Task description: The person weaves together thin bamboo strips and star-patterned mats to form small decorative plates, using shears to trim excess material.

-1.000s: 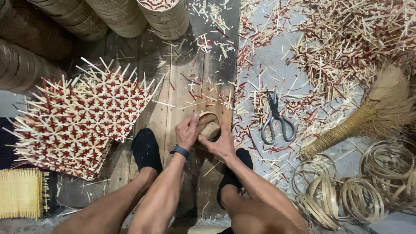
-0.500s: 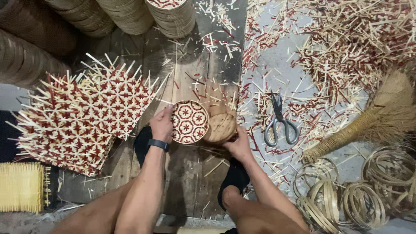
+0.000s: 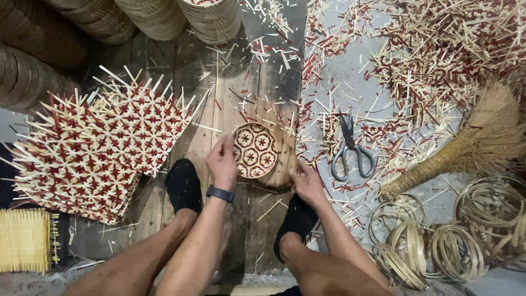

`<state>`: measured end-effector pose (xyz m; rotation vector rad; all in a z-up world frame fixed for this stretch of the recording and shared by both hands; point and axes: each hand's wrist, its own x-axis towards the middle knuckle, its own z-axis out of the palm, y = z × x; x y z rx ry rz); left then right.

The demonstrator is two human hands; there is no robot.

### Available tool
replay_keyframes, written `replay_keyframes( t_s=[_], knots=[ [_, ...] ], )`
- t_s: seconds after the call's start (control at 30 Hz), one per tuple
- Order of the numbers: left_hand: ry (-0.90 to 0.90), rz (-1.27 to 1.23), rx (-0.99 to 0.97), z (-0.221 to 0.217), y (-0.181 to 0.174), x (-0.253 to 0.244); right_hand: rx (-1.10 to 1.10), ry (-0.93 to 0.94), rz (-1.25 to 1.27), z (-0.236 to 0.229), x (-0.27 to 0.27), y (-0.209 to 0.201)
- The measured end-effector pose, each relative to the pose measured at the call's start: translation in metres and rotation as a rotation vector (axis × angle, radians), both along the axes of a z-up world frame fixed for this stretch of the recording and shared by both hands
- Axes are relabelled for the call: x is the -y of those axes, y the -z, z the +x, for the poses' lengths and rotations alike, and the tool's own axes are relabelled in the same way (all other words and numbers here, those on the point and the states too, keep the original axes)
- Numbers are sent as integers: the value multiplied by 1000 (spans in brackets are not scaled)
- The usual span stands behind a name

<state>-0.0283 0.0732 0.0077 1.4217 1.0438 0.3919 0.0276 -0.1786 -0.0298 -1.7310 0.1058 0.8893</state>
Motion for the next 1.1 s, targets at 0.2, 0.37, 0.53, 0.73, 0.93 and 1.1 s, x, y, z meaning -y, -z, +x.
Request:
replay_keyframes(
  t_s=[0.2, 0.37, 0.53, 0.73, 0.93, 1.1],
  knots=[
    [-4, -44, 146, -1, 8, 34, 358, 61, -88, 20, 9, -6],
    [76, -27, 100, -11, 8, 50, 349, 29, -185, 27, -11, -4],
    [65, -116, 60, -17, 21, 48, -12, 338, 59, 36, -12, 11],
    [38, -201, 136, -26, 50, 41, 422, 354, -239, 56, 53, 45],
    [108, -237, -32, -24, 31, 31, 757, -56, -941, 77, 154, 87],
    [114, -209, 11, -21, 10, 35, 317, -161, -810, 84, 172, 97]
  ],
)
